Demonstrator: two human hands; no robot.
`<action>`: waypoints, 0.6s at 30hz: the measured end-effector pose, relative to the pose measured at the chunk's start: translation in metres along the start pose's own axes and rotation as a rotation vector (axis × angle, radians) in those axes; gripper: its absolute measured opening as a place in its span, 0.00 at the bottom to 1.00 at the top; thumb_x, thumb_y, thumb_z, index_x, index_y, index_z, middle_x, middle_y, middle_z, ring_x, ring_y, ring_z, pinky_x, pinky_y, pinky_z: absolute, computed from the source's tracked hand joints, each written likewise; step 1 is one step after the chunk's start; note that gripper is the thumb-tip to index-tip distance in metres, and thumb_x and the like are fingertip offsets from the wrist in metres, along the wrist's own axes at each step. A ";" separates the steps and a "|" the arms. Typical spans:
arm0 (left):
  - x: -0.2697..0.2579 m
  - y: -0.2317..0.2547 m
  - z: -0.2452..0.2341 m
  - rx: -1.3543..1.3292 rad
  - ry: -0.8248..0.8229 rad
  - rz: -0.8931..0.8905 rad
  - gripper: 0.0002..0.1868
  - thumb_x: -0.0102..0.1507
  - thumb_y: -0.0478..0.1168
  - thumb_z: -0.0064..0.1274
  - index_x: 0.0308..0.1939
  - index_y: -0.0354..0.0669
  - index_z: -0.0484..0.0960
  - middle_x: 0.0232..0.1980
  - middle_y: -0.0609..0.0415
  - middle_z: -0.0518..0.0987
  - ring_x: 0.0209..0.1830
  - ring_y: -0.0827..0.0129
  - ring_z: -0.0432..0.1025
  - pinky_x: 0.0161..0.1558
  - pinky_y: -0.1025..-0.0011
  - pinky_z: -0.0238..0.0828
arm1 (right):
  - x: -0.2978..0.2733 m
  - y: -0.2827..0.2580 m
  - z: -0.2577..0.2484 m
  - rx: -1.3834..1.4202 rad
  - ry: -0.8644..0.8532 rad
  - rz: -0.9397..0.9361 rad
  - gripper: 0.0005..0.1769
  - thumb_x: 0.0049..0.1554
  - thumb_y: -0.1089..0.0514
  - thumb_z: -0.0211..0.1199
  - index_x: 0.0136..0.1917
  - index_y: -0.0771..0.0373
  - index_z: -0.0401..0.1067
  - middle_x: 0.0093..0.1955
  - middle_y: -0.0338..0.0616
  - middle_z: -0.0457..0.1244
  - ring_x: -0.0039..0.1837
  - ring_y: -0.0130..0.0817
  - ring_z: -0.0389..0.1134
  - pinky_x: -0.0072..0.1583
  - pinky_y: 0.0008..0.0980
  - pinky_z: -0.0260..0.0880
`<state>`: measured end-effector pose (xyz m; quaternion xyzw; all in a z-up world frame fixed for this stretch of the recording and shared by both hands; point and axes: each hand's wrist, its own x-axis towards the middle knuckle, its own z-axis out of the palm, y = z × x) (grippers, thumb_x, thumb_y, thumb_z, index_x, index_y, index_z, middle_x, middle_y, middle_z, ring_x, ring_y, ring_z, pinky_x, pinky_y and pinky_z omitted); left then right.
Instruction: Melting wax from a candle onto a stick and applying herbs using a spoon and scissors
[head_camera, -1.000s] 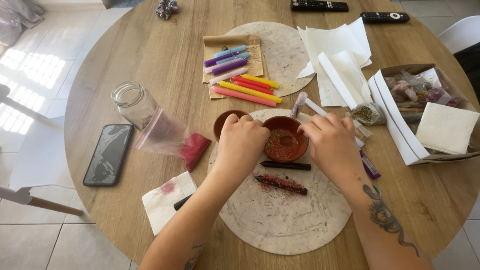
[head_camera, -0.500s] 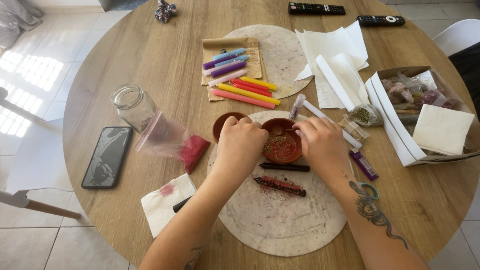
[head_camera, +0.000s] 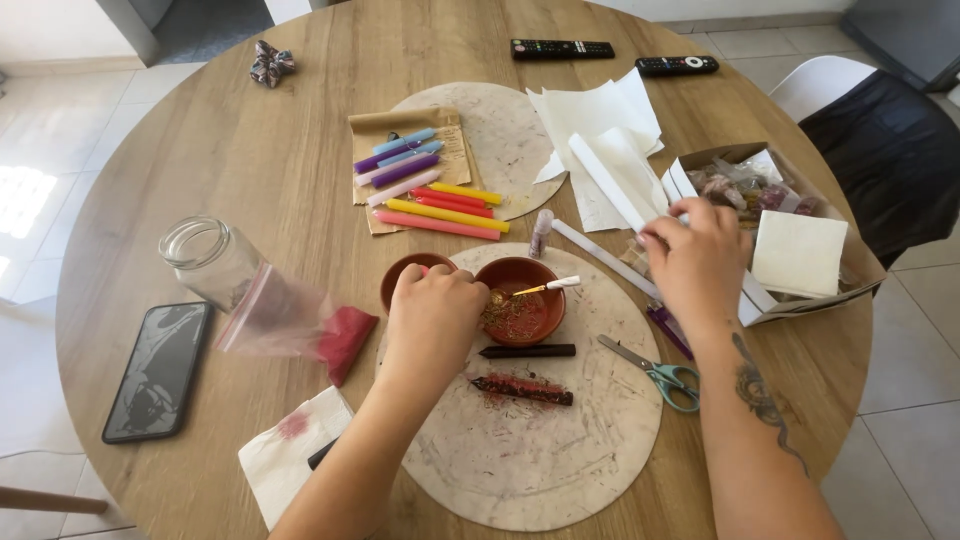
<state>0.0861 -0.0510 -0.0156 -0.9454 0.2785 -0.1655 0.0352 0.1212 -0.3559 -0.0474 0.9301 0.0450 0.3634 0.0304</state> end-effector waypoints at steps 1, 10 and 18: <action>-0.001 -0.001 0.000 0.002 -0.028 -0.005 0.05 0.48 0.41 0.57 0.28 0.55 0.80 0.29 0.65 0.76 0.35 0.67 0.70 0.35 0.70 0.54 | -0.004 0.003 -0.007 -0.113 -0.123 0.112 0.05 0.50 0.47 0.65 0.41 0.43 0.75 0.53 0.28 0.60 0.58 0.36 0.60 0.54 0.39 0.59; 0.001 -0.001 0.000 -0.006 -0.138 -0.016 0.13 0.47 0.48 0.61 0.33 0.56 0.79 0.31 0.66 0.76 0.37 0.69 0.70 0.37 0.70 0.55 | -0.018 0.030 0.050 -0.194 -0.258 0.278 0.11 0.60 0.56 0.57 0.36 0.50 0.75 0.43 0.32 0.64 0.49 0.35 0.63 0.52 0.37 0.52; 0.002 0.001 0.001 -0.019 -0.131 -0.024 0.13 0.47 0.46 0.61 0.33 0.54 0.79 0.32 0.64 0.77 0.37 0.67 0.71 0.37 0.70 0.55 | -0.016 0.039 0.061 -0.260 -0.345 0.235 0.10 0.51 0.43 0.62 0.48 0.39 0.75 0.47 0.33 0.58 0.54 0.39 0.57 0.52 0.40 0.52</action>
